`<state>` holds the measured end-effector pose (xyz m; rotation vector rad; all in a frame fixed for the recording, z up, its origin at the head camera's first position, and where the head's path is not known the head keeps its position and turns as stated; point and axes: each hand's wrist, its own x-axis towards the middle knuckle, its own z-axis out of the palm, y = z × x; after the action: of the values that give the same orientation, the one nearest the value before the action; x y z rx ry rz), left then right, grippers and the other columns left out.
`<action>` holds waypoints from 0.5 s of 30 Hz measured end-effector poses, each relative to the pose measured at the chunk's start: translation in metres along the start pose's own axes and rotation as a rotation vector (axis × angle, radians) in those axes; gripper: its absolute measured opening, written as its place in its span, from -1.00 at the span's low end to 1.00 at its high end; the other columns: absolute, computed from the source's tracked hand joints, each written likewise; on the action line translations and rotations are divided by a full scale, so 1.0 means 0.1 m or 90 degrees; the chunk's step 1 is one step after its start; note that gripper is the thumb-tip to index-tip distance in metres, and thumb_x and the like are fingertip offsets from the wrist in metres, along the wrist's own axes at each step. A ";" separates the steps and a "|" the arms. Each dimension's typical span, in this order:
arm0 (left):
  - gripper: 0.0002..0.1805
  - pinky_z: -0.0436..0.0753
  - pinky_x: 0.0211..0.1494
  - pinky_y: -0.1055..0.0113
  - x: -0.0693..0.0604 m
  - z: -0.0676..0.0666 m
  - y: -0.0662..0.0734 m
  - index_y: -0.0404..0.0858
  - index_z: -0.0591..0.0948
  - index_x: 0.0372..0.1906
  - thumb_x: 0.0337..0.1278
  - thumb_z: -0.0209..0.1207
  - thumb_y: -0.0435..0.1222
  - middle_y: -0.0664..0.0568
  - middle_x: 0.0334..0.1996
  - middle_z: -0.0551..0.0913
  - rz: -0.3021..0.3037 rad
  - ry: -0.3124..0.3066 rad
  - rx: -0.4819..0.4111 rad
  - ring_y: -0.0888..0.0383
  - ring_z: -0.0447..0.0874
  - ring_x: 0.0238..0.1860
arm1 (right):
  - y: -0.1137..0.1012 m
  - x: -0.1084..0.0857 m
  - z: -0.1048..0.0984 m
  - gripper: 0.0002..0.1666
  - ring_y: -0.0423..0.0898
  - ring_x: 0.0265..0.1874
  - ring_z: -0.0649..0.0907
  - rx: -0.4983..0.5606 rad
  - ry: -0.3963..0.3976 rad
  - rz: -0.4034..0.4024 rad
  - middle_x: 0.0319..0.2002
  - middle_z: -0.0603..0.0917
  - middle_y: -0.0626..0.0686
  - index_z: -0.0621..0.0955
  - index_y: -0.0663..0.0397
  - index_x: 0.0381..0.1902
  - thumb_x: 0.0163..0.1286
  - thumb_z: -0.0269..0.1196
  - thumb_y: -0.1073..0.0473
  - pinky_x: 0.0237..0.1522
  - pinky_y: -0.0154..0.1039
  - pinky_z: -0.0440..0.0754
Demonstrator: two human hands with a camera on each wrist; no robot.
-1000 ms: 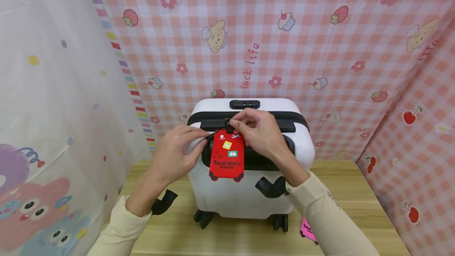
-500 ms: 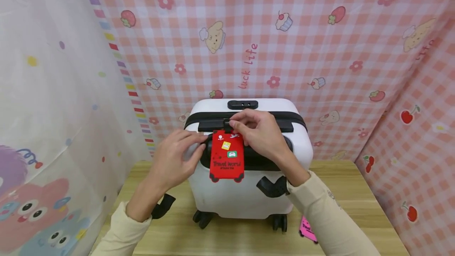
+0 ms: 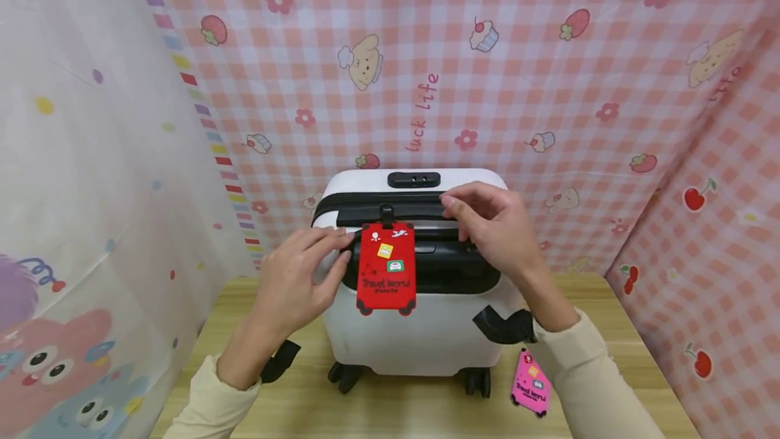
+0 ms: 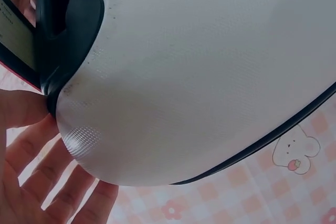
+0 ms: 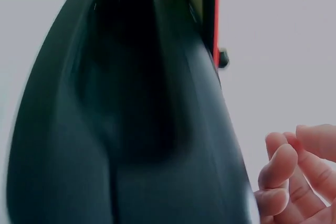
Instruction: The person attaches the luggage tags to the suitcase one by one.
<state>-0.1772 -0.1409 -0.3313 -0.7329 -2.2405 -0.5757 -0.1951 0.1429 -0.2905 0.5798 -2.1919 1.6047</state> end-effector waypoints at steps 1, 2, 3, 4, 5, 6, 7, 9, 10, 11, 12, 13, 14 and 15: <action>-0.74 0.70 -0.21 0.07 0.00 0.00 0.00 -0.15 0.77 -0.05 0.14 0.32 -0.23 0.00 -0.10 0.76 -0.001 0.001 0.002 0.02 0.70 -0.06 | 0.02 -0.02 -0.06 -0.81 -0.08 -0.63 0.54 -0.001 0.014 -0.001 -0.41 0.67 0.12 0.70 0.27 -0.19 0.40 0.28 0.21 -0.52 -0.32 0.57; -0.74 0.70 -0.21 0.07 0.00 0.00 0.00 -0.15 0.77 -0.06 0.14 0.32 -0.23 0.00 -0.10 0.76 -0.002 0.001 0.003 0.02 0.69 -0.06 | 0.04 -0.04 -0.11 -0.81 -0.09 -0.64 0.53 0.002 0.028 -0.002 -0.42 0.68 0.11 0.70 0.29 -0.19 0.40 0.28 0.23 -0.54 -0.32 0.56; -0.74 0.70 -0.21 0.08 -0.01 0.01 0.00 -0.15 0.77 -0.05 0.14 0.31 -0.22 0.00 -0.10 0.76 -0.003 0.001 0.004 0.02 0.69 -0.06 | 0.07 -0.07 -0.17 -0.82 -0.11 -0.63 0.53 0.001 0.042 -0.003 -0.42 0.68 0.09 0.69 0.30 -0.20 0.40 0.27 0.24 -0.55 -0.34 0.55; -0.74 0.70 -0.21 0.09 -0.01 0.01 0.00 -0.15 0.77 -0.05 0.15 0.31 -0.23 0.00 -0.10 0.76 -0.005 0.001 0.005 0.02 0.69 -0.06 | 0.09 -0.09 -0.23 -0.82 -0.12 -0.63 0.52 0.002 0.053 -0.007 -0.43 0.68 0.07 0.69 0.32 -0.20 0.40 0.27 0.26 -0.56 -0.35 0.54; -0.74 0.70 -0.21 0.09 -0.01 0.01 0.01 -0.15 0.77 -0.05 0.15 0.30 -0.23 -0.01 -0.10 0.76 -0.005 0.001 0.006 0.03 0.69 -0.06 | 0.11 -0.11 -0.28 -0.83 -0.13 -0.64 0.52 0.008 0.069 -0.009 -0.44 0.68 0.05 0.68 0.34 -0.21 0.40 0.26 0.28 -0.58 -0.35 0.53; -0.73 0.70 -0.22 0.10 -0.02 0.01 0.01 -0.16 0.77 -0.05 0.15 0.30 -0.23 -0.01 -0.10 0.76 -0.006 0.002 0.005 0.03 0.69 -0.06 | 0.14 -0.14 -0.33 -0.83 -0.14 -0.63 0.51 0.011 0.084 -0.009 -0.45 0.68 0.03 0.68 0.36 -0.21 0.40 0.26 0.30 -0.59 -0.37 0.52; -0.73 0.70 -0.21 0.10 -0.02 0.01 0.01 -0.16 0.77 -0.05 0.15 0.30 -0.23 -0.01 -0.09 0.75 -0.007 0.002 0.005 0.03 0.69 -0.05 | 0.17 -0.16 -0.38 -0.82 -0.15 -0.63 0.51 0.018 0.098 -0.008 -0.46 0.68 0.01 0.67 0.39 -0.20 0.40 0.26 0.30 -0.58 -0.37 0.51; -0.73 0.70 -0.21 0.10 -0.02 0.01 0.01 -0.15 0.76 -0.04 0.16 0.29 -0.23 -0.01 -0.09 0.75 -0.007 0.003 0.005 0.03 0.69 -0.05 | 0.25 -0.21 -0.48 -0.81 -0.15 -0.63 0.50 0.036 0.125 -0.003 -0.47 0.68 0.01 0.66 0.43 -0.21 0.40 0.24 0.32 -0.59 -0.39 0.49; -0.73 0.70 -0.20 0.10 -0.02 0.01 0.00 -0.16 0.76 -0.04 0.16 0.29 -0.23 -0.01 -0.09 0.75 -0.007 0.004 0.004 0.03 0.69 -0.05 | 0.29 -0.24 -0.53 -0.80 -0.15 -0.63 0.49 0.045 0.137 0.002 -0.47 0.67 0.02 0.65 0.45 -0.21 0.40 0.24 0.33 -0.59 -0.39 0.48; -0.73 0.70 -0.20 0.10 -0.02 0.01 0.00 -0.15 0.76 -0.04 0.16 0.29 -0.24 -0.01 -0.09 0.75 -0.007 0.005 0.003 0.03 0.69 -0.05 | 0.34 -0.26 -0.57 -0.79 -0.15 -0.63 0.50 0.050 0.153 0.011 -0.46 0.68 0.01 0.65 0.45 -0.21 0.40 0.24 0.31 -0.58 -0.39 0.47; -0.73 0.70 -0.20 0.10 -0.02 0.01 0.00 -0.15 0.76 -0.04 0.16 0.29 -0.24 -0.01 -0.09 0.75 -0.007 0.007 0.003 0.03 0.69 -0.05 | 0.39 -0.29 -0.61 -0.78 -0.16 -0.62 0.50 0.052 0.166 0.019 -0.46 0.67 0.01 0.64 0.46 -0.21 0.41 0.24 0.30 -0.57 -0.39 0.47; -0.73 0.70 -0.20 0.10 -0.02 0.02 0.00 -0.15 0.76 -0.04 0.16 0.29 -0.23 -0.01 -0.09 0.75 -0.006 0.008 0.003 0.03 0.69 -0.05 | 0.45 -0.32 -0.64 -0.77 -0.15 -0.62 0.50 0.055 0.179 0.026 -0.44 0.67 0.01 0.64 0.46 -0.20 0.42 0.23 0.29 -0.56 -0.38 0.47; -0.73 0.70 -0.20 0.10 -0.02 0.02 0.00 -0.15 0.76 -0.04 0.16 0.29 -0.23 -0.01 -0.09 0.75 -0.005 0.009 0.002 0.03 0.68 -0.05 | 0.51 -0.35 -0.68 -0.76 -0.15 -0.62 0.50 0.056 0.194 0.031 -0.44 0.68 0.01 0.64 0.47 -0.20 0.42 0.23 0.28 -0.56 -0.39 0.47; -0.73 0.70 -0.20 0.09 -0.02 0.02 -0.01 -0.15 0.76 -0.04 0.16 0.29 -0.23 -0.01 -0.09 0.75 -0.004 0.012 0.001 0.03 0.69 -0.05 | 0.58 -0.38 -0.71 -0.75 -0.15 -0.62 0.51 0.059 0.209 0.039 -0.43 0.68 0.00 0.64 0.47 -0.19 0.42 0.24 0.28 -0.55 -0.39 0.47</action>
<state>-0.1778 -0.1408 -0.3343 -0.7183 -2.2267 -0.5818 -0.1896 0.2311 -0.3364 0.2518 -1.9193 1.7027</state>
